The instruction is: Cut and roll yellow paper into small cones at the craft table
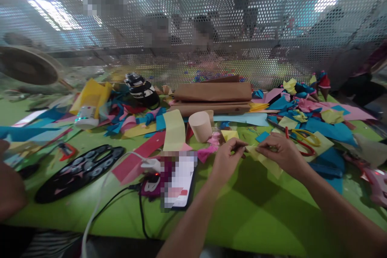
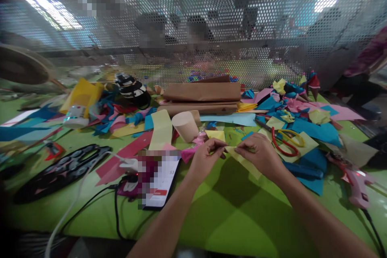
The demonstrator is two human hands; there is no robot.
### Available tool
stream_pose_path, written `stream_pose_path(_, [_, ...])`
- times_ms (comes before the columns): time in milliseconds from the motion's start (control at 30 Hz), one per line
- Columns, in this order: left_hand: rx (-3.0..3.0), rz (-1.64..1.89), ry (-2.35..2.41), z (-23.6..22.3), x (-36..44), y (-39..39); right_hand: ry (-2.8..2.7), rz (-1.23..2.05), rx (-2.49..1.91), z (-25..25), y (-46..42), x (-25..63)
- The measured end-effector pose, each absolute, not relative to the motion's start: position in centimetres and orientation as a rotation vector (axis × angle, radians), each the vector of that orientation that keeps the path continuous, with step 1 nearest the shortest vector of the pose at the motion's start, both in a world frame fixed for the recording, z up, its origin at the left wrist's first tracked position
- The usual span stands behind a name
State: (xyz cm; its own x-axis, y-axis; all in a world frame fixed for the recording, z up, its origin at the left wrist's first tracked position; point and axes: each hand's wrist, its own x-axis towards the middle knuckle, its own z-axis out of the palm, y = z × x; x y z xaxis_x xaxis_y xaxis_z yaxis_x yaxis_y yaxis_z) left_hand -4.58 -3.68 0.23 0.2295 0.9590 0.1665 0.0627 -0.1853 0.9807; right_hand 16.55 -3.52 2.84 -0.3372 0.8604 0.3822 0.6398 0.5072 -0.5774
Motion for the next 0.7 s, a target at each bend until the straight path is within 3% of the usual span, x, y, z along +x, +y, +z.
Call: stream_pose_path(700, [2.047,1.028,1.258,1.7,-5.0,-4.0,-2.238,0.147,-1.165,2.8,-3.8,16.5])
